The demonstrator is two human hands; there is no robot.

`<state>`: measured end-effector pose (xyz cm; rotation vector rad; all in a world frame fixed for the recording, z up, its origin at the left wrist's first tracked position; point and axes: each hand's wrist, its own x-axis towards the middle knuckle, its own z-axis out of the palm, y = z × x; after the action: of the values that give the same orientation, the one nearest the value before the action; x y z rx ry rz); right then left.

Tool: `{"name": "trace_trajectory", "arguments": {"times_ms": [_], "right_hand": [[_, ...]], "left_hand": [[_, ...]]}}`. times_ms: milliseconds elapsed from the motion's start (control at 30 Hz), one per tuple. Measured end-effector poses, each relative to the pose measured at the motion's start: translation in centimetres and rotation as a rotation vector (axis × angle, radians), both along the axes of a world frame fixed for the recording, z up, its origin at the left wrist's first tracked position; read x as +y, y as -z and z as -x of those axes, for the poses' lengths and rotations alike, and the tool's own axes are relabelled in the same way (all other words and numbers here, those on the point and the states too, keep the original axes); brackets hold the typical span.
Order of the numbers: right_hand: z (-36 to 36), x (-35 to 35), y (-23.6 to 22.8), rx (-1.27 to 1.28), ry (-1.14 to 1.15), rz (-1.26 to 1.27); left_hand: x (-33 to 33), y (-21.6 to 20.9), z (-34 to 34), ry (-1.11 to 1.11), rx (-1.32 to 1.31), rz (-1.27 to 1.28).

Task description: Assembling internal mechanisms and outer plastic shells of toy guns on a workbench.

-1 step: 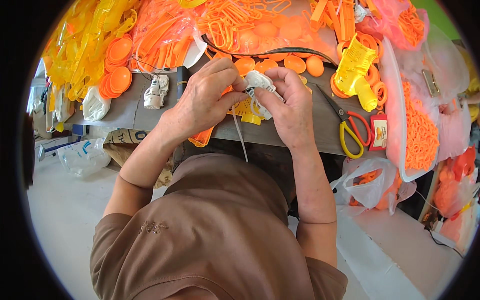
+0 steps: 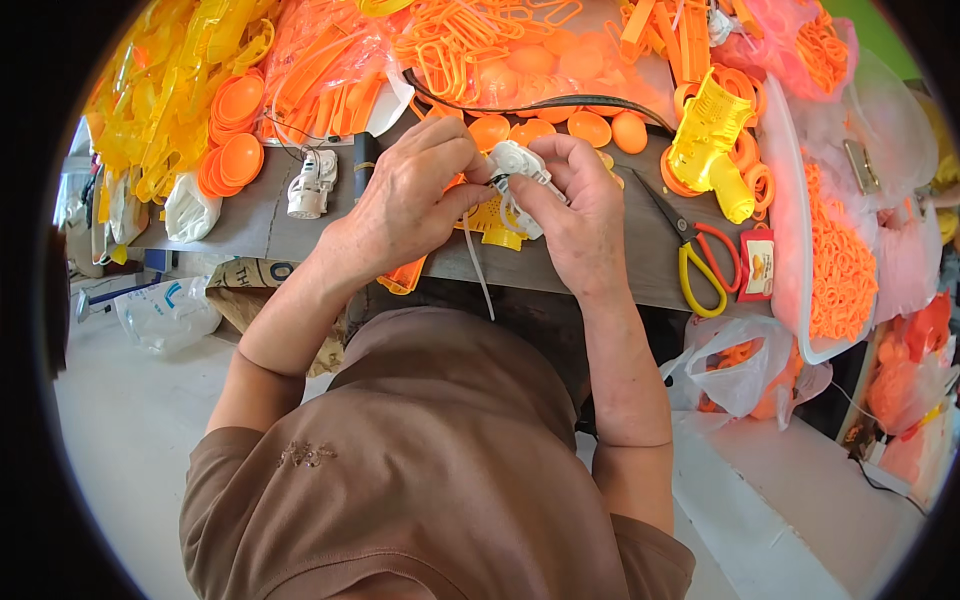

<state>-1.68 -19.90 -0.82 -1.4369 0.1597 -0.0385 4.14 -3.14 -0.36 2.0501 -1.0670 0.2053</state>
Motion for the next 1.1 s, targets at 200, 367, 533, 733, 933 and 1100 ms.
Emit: {"name": "trace_trajectory", "arguments": {"times_ms": [200, 367, 533, 733, 933, 1100], "right_hand": [[-0.3, 0.9, 0.2, -0.053, 0.064, 0.001], [-0.4, 1.4, 0.6, -0.092, 0.085, -0.050], [-0.4, 1.3, 0.3, -0.075, 0.062, -0.051], [-0.4, 1.4, -0.3, -0.047, 0.018, -0.035], [-0.5, 1.4, -0.9, 0.023, -0.048, 0.043], [-0.4, 1.0, -1.1, -0.023, -0.116, 0.136]], "left_hand": [[-0.6, 1.1, 0.9, -0.033, -0.245, -0.080], [-0.3, 1.7, 0.9, -0.026, -0.306, -0.033], [0.5, 1.6, 0.6, 0.035, -0.298, 0.050], [1.5, 0.8, -0.7, 0.144, -0.352, -0.013], [1.5, -0.3, -1.9, 0.180, -0.429, -0.097], [0.9, -0.8, -1.8, 0.243, -0.494, -0.139]]}}
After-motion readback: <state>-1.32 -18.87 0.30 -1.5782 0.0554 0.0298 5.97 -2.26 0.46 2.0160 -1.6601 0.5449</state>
